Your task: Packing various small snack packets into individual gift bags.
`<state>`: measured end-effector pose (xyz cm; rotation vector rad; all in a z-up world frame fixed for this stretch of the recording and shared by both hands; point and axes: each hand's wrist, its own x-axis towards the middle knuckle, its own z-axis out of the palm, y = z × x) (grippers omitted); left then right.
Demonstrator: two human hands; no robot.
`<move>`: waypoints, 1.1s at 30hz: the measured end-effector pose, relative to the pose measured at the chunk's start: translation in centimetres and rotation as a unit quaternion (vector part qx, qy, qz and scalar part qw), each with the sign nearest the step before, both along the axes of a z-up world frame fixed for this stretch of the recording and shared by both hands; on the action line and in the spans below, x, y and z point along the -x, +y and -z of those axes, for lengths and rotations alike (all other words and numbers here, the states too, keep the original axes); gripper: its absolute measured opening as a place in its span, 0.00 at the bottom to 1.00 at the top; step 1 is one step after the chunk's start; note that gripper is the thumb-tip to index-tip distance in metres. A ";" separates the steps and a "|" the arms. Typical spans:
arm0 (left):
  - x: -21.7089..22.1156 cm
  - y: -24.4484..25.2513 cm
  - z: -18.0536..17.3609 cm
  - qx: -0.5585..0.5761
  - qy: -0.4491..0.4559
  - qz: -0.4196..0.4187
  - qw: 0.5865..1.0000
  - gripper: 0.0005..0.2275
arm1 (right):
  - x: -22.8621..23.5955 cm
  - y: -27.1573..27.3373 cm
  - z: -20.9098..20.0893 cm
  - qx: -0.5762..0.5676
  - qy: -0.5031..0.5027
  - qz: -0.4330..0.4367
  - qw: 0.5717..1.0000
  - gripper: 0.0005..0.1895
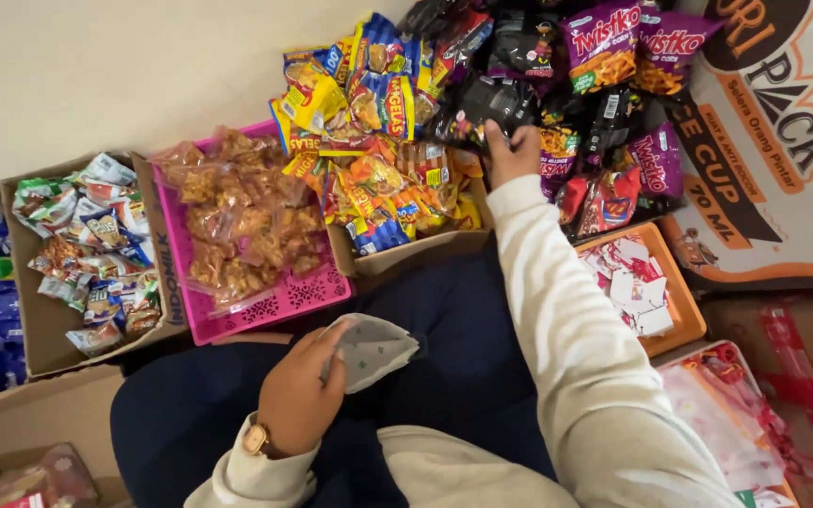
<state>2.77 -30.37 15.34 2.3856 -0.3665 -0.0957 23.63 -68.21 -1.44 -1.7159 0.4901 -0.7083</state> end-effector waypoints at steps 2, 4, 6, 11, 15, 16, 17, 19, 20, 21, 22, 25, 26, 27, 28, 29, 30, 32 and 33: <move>0.1 0.2 -0.2 0.009 -0.003 0.009 1.000 0.23 | 1.8 -0.4 0.4 -0.097 -0.049 -0.061 0.992 0.23; 0.2 0.4 -0.4 0.018 -0.006 0.017 1.000 0.23 | 4.2 -0.1 -0.8 -0.192 -0.095 -0.123 0.969 0.25; 0.5 0.6 -0.8 0.036 -0.013 0.037 0.999 0.26 | 7.3 1.1 -3.3 -0.165 -0.094 -0.223 0.956 0.32; 1.6 1.2 -1.4 0.081 -0.026 0.056 0.995 0.28 | 14.9 6.5 -10.4 -0.123 -0.090 -0.311 0.938 0.33; 2.8 2.0 -0.9 0.068 0.003 0.057 0.996 0.22 | 20.0 10.6 -13.6 -0.068 -0.098 -0.423 0.898 0.34; 3.0 2.1 -1.3 0.068 0.003 0.051 0.996 0.22 | 21.2 11.8 -14.5 -0.069 -0.098 -0.428 0.896 0.34; 3.3 2.2 -1.6 0.071 0.020 0.069 0.995 0.21 | 22.5 13.0 -15.5 -0.028 -0.092 -0.441 0.892 0.35; 4.2 2.3 -2.1 0.075 0.036 0.081 0.993 0.21 | 24.1 14.9 -17.3 0.011 -0.087 -0.459 0.884 0.36; 4.8 2.2 -2.2 0.049 0.046 0.083 0.994 0.17 | 24.4 15.6 -18.2 0.069 -0.109 -0.471 0.873 0.36; 5.3 2.0 -2.3 0.024 0.055 0.086 0.994 0.13 | 24.7 16.3 -19.2 0.126 -0.132 -0.481 0.857 0.38; 5.9 2.4 -1.6 0.024 0.055 0.082 0.995 0.13 | 25.0 16.8 -19.1 0.126 -0.133 -0.485 0.855 0.38; 7.8 3.1 -1.1 -0.072 0.006 0.108 0.991 0.12 | 26.4 18.6 -18.7 0.143 -0.157 -0.480 0.851 0.39; 8.5 3.0 -1.9 -0.075 -0.019 0.108 0.991 0.12 | 27.0 19.4 -18.5 0.103 -0.145 -0.473 0.863 0.36; 8.9 2.8 -2.7 -0.077 -0.047 0.108 0.990 0.12 | 27.4 20.1 -18.4 0.065 -0.135 -0.465 0.872 0.33; 8.8 2.9 -4.1 -0.077 -0.052 0.106 0.990 0.12 | 27.8 20.2 -18.0 0.067 -0.139 -0.467 0.871 0.33; 8.7 3.0 -5.5 -0.077 0.011 0.128 0.989 0.19 | 28.2 20.4 -17.6 0.023 -0.136 -0.445 0.885 0.33; 8.5 3.2 -6.9 -0.077 0.074 0.149 0.983 0.26 | 28.6 20.5 -17.1 -0.021 -0.133 -0.423 0.896 0.34; 8.5 3.4 -7.8 -0.027 0.099 0.117 0.988 0.29 | 28.7 20.5 -17.6 -0.051 -0.137 -0.415 0.898 0.33; 8.6 3.5 -8.2 0.024 0.128 0.086 0.988 0.32 | 29.0 20.5 -17.7 -0.082 -0.136 -0.404 0.901 0.32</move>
